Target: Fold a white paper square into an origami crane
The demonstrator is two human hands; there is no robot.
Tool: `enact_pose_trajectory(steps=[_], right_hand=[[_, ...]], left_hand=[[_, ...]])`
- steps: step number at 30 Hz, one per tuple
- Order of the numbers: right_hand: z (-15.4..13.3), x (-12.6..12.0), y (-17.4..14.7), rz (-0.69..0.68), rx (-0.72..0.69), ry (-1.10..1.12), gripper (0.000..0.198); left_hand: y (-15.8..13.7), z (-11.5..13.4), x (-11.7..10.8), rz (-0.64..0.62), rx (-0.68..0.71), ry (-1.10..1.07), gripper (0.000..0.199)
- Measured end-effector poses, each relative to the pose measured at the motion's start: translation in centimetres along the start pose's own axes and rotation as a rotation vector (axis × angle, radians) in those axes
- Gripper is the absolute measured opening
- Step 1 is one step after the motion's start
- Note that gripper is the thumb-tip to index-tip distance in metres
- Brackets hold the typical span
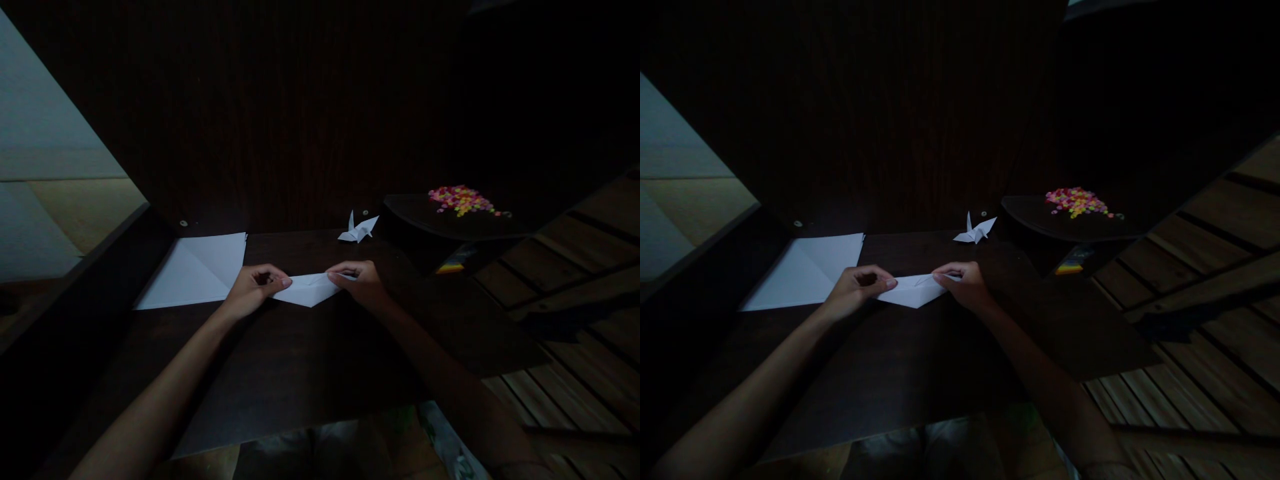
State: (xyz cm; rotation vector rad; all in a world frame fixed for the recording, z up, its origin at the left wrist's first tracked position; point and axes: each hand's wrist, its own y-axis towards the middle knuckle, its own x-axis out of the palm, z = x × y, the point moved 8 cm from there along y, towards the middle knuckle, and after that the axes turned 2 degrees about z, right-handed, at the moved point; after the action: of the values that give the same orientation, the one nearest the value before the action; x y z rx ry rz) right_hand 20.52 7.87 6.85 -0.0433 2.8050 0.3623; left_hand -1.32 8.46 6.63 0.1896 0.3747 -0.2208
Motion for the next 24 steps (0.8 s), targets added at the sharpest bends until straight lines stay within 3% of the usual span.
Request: enact_pose_trajectory(steps=[3,7,9,12,15,21,24], right_hand=[[1.8,0.5,0.2,0.008,0.175,0.024,0.017],[3.2,1.3,0.3,0.009,0.257,0.004,0.011],[3.6,1.6,0.3,0.013,0.255,-0.049,0.010],[3.7,1.9,0.3,0.002,0.184,-0.188,0.010],[3.4,2.1,0.3,-0.023,0.080,-0.357,0.013],[1.5,2.4,-0.2,0.033,-0.159,-0.732,0.010],[0.3,3.6,-1.2,-0.024,-0.322,-0.844,0.016]], left_hand=[[0.0,0.0,0.2,0.021,0.034,0.235,0.027],[-1.1,2.4,0.6,0.216,0.320,0.652,0.032],[-1.8,2.8,2.4,0.141,0.441,0.712,0.037],[-2.6,1.9,5.6,-0.052,0.543,0.750,0.044],[-3.0,0.5,7.4,-0.164,0.548,0.789,0.046],[-3.0,-0.5,8.1,-0.168,0.543,0.864,0.044],[-3.0,-0.6,8.4,-0.191,0.549,0.887,0.045]])
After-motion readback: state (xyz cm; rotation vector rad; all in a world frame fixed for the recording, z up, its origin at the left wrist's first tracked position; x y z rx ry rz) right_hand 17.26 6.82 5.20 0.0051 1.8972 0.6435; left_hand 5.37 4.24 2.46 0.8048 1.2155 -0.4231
